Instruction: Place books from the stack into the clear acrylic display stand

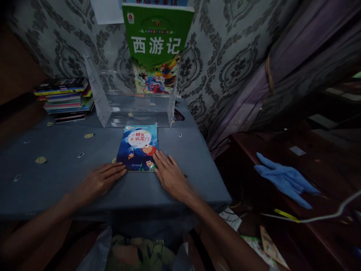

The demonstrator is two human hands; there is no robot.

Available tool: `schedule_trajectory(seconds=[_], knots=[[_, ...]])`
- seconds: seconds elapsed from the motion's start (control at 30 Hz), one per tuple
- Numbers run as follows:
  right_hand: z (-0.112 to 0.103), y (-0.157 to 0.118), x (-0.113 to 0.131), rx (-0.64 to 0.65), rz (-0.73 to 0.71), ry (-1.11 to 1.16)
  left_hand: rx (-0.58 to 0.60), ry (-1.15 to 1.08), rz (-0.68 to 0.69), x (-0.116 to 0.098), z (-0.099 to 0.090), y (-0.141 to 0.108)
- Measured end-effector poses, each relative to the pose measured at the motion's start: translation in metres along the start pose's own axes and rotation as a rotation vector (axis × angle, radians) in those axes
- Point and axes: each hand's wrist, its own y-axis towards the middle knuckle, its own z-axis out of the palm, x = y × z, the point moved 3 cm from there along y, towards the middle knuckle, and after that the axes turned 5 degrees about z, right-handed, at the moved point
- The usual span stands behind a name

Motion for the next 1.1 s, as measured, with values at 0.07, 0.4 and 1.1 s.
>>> schedule_trajectory(seconds=[0.07,0.4,1.1], knots=[[0.000,0.000,0.000,0.003,-0.003,-0.006,-0.030,-0.027,-0.053,0.004,0.001,-0.010],[-0.004,0.005,0.040,0.002,-0.180,-0.051,-0.108,-0.131,-0.126,0.007,0.008,-0.018],[0.011,0.103,0.001,0.127,-0.099,0.127,-0.129,-0.154,-0.151,0.007,0.007,-0.017]])
